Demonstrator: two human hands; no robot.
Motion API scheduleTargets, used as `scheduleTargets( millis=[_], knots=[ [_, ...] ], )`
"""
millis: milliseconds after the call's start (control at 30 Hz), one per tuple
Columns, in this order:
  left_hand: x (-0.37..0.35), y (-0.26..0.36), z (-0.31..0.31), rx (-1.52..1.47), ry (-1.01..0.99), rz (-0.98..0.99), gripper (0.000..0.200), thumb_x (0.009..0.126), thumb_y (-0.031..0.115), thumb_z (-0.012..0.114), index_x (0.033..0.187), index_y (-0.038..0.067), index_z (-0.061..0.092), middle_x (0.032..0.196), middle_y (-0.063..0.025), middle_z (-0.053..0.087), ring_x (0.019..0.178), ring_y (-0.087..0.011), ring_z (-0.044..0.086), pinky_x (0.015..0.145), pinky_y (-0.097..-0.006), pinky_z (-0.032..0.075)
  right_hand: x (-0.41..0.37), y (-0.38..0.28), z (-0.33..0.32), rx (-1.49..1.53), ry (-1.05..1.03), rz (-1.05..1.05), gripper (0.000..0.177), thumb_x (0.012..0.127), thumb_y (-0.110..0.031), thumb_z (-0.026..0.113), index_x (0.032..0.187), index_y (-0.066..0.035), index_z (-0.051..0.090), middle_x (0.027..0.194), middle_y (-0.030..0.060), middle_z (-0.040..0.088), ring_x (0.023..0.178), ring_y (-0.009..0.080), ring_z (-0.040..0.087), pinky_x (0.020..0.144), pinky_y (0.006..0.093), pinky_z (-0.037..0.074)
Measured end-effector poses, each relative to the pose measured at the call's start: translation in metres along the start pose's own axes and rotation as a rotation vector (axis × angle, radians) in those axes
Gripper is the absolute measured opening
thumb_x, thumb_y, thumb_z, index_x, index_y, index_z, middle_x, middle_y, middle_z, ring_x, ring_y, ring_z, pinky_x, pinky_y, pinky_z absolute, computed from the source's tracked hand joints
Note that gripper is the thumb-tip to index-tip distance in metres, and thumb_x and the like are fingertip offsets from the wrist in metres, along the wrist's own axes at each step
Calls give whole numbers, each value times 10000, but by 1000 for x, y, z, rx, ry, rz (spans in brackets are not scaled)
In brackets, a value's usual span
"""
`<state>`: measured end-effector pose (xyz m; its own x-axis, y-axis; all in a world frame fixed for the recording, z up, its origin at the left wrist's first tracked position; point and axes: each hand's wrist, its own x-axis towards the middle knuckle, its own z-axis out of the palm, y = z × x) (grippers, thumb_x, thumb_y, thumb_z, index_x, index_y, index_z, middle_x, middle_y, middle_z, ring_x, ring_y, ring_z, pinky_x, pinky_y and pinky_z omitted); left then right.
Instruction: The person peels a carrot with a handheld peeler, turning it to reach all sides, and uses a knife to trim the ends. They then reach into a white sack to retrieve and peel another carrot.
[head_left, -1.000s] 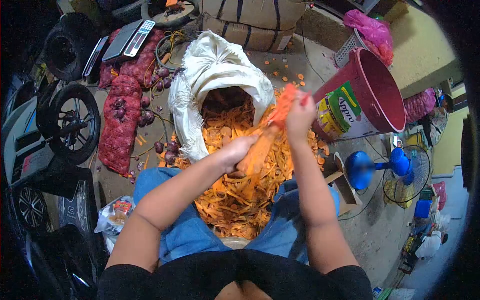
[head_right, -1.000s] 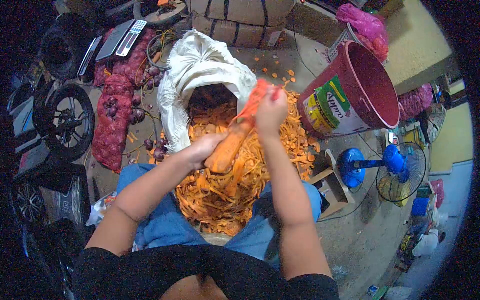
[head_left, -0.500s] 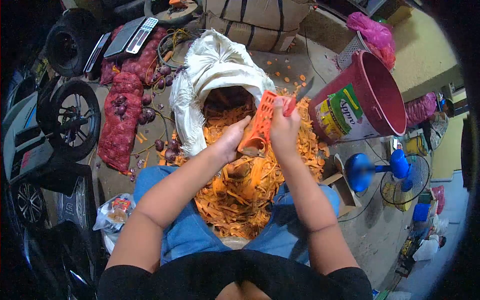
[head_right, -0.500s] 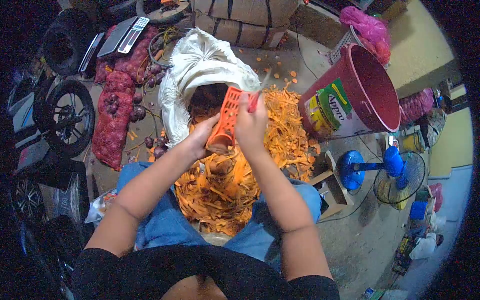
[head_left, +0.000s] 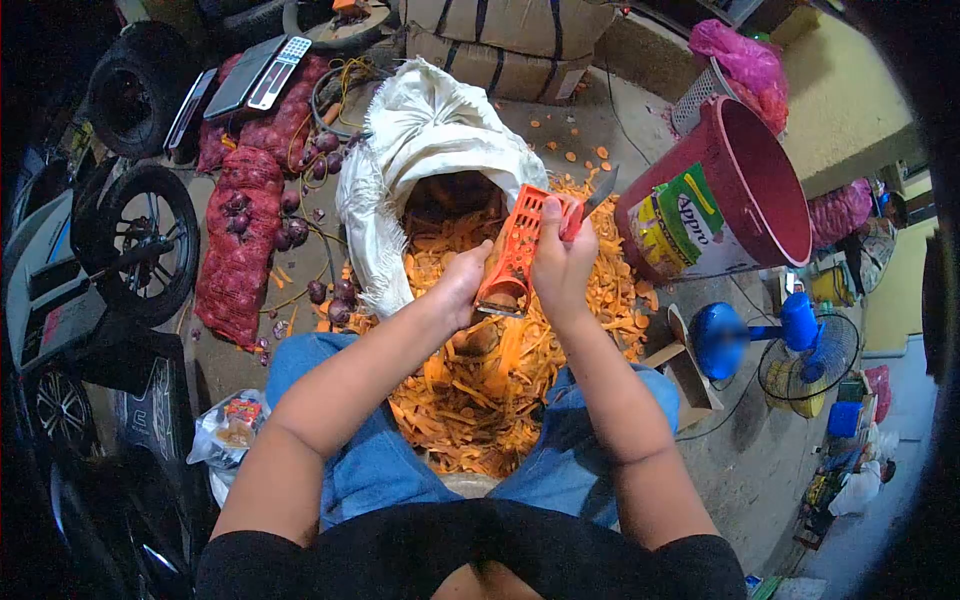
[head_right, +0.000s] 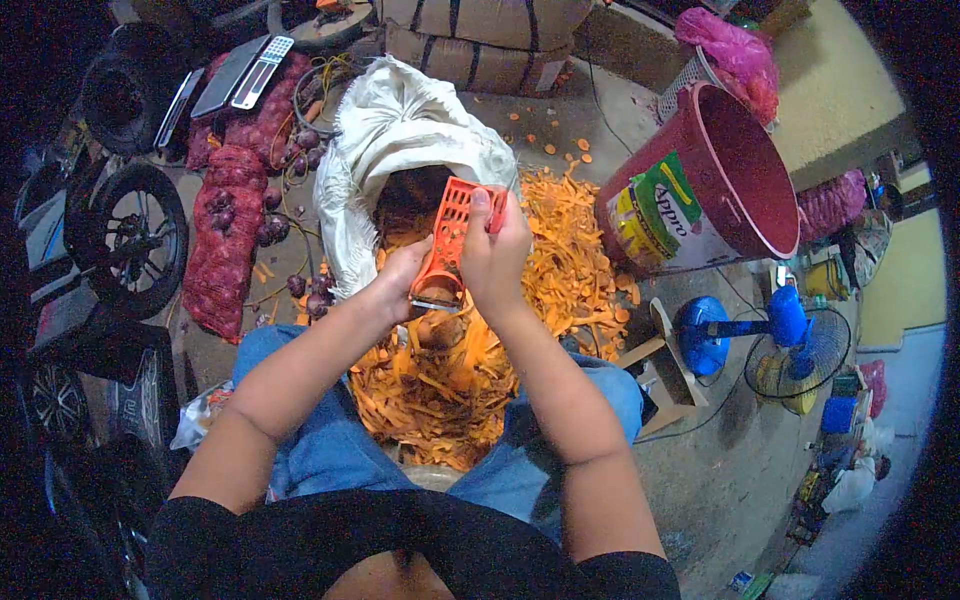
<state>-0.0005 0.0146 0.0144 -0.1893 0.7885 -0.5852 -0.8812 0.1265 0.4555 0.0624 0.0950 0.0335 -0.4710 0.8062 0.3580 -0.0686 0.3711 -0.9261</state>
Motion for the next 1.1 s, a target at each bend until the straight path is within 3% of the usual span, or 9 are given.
scheduleTargets(
  millis=[267,433,567,767,833,900,1000,1067,1100],
  knots=[
    [-2,-4,1,-49,46,-26,331,851,251,224,986,50,450,836,-84,554,685,-177,554,617,-306,466,-1,2,0,-10,38,-39,207,805,-185,435,696,-10,461,524,59,438,469,128,392,447,269,328],
    [-4,-6,4,29,-1,113,370,860,281,185,997,48,438,840,-78,544,703,-166,541,640,-294,448,0,1,-3,-359,60,-128,215,790,-167,447,643,-10,430,505,120,420,445,245,412,432,322,311],
    [7,-6,-2,143,-23,152,377,862,285,171,998,47,431,837,-77,539,710,-160,537,653,-282,438,3,9,0,-373,84,-170,208,784,-155,448,642,-4,429,505,143,426,446,291,411,433,342,313],
    [12,-7,0,80,-67,196,371,860,294,179,972,54,439,799,-69,541,683,-153,536,625,-276,439,10,14,-4,-400,46,-19,213,779,-156,453,637,1,433,514,160,445,465,304,441,450,375,334],
    [6,-4,-2,436,-182,144,363,856,302,207,955,50,450,771,-63,544,659,-145,537,615,-281,442,19,25,-10,-499,147,-96,262,806,-221,412,706,14,473,565,133,483,494,223,452,484,324,357],
    [-14,-24,7,369,-98,1,327,843,305,291,948,49,466,794,-65,547,673,-135,539,614,-268,445,54,50,-40,-614,343,-110,257,801,-225,408,720,9,478,587,152,489,514,251,462,501,336,360],
    [-10,-44,-3,532,-153,257,336,837,319,317,970,45,459,821,-73,544,692,-140,540,619,-264,448,70,69,-73,-760,504,-65,219,779,-191,448,715,15,483,600,160,519,543,310,498,496,369,374],
    [-27,-19,11,376,-156,41,332,833,312,336,986,42,453,837,-77,540,697,-147,540,624,-269,451,79,93,-85,-375,670,251,224,788,-187,443,727,27,472,603,117,518,532,234,501,508,334,388],
    [-22,-15,6,374,-158,43,332,833,312,336,986,42,453,837,-77,540,697,-147,540,624,-269,451,79,87,-83,-377,670,248,224,788,-187,443,727,27,472,603,117,518,532,234,501,508,334,388]
  ],
)
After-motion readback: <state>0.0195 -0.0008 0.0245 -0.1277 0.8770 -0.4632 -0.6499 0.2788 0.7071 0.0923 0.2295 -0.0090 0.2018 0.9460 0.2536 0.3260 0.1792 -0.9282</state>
